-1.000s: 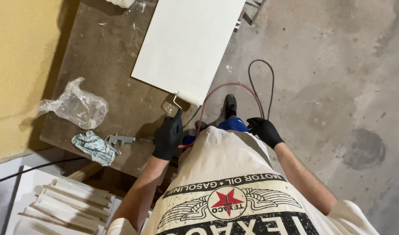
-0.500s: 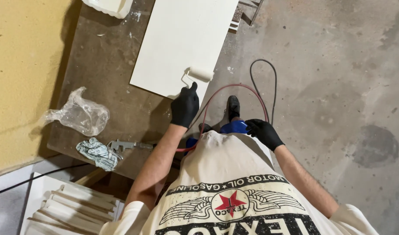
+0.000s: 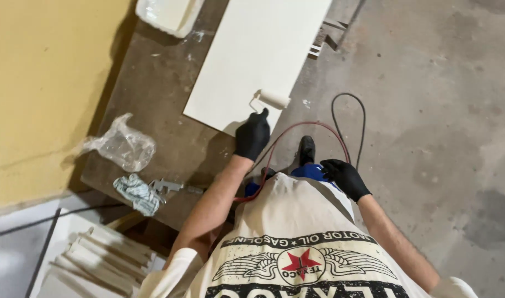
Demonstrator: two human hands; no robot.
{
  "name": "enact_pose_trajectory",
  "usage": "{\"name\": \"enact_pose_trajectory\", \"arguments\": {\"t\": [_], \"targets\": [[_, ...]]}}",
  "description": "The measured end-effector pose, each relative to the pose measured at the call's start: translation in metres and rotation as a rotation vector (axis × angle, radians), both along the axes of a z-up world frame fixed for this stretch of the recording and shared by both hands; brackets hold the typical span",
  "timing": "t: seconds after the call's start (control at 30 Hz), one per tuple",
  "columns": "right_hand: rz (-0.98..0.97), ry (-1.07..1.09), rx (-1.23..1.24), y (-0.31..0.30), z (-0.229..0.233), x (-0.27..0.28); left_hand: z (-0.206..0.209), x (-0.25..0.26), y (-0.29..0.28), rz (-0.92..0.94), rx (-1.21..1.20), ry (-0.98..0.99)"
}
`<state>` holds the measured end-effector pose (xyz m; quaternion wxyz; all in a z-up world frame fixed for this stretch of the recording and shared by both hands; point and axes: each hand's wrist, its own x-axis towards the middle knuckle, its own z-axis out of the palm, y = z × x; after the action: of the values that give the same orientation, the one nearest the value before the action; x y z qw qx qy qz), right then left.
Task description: The person uses a paint roller to apply white paint to a rectangular wooden board. They repeatedly dip the roller into a paint tray to reload it with paint and then roll it across the surface of the board to ensure even coverage.
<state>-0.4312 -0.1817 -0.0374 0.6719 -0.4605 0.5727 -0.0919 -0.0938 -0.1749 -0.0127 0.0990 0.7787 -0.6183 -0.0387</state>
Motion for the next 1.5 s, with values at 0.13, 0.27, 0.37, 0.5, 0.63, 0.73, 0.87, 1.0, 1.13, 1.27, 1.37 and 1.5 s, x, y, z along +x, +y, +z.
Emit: {"name": "enact_pose_trajectory", "arguments": {"t": [0.13, 0.27, 0.37, 0.5, 0.63, 0.73, 0.87, 1.0, 1.13, 1.27, 1.37, 1.5], "targets": [[0.019, -0.075, 0.041, -0.014, -0.003, 0.005, 0.043, 0.011, 0.063, 0.067, 0.040, 0.014], [-0.022, -0.113, 0.066, -0.020, 0.000, 0.014, 0.067, 0.062, 0.138, 0.179, 0.157, 0.169], [-0.023, -0.148, 0.056, -0.021, -0.006, 0.015, 0.057, 0.124, 0.170, 0.317, 0.104, 0.103], [0.020, -0.094, 0.054, -0.017, 0.020, 0.026, 0.065, 0.183, 0.162, 0.360, 0.115, 0.027], [0.094, 0.022, 0.038, -0.018, 0.025, 0.027, 0.060, 0.200, 0.143, 0.315, 0.051, 0.089], [0.074, 0.059, 0.056, -0.017, 0.028, 0.021, 0.049, 0.207, 0.133, 0.329, 0.091, 0.134], [0.007, 0.086, 0.044, -0.015, 0.038, 0.018, 0.030, 0.220, 0.115, 0.365, 0.176, 0.162], [0.003, 0.095, 0.030, -0.032, 0.039, 0.011, 0.020, 0.219, 0.067, 0.362, 0.103, 0.151], [-0.004, 0.048, 0.043, -0.062, 0.022, -0.006, 0.011, 0.225, 0.000, 0.270, 0.009, 0.009], [-0.083, 0.007, 0.096, -0.105, 0.037, -0.021, 0.003, 0.233, -0.086, 0.192, -0.062, -0.036], [0.033, 0.036, 0.044, -0.144, 0.048, -0.037, -0.001, 0.234, -0.156, 0.140, -0.124, -0.047], [0.231, -0.018, -0.124, -0.190, -0.005, -0.081, 0.014, 0.223, -0.250, 0.147, -0.079, -0.021]]}}
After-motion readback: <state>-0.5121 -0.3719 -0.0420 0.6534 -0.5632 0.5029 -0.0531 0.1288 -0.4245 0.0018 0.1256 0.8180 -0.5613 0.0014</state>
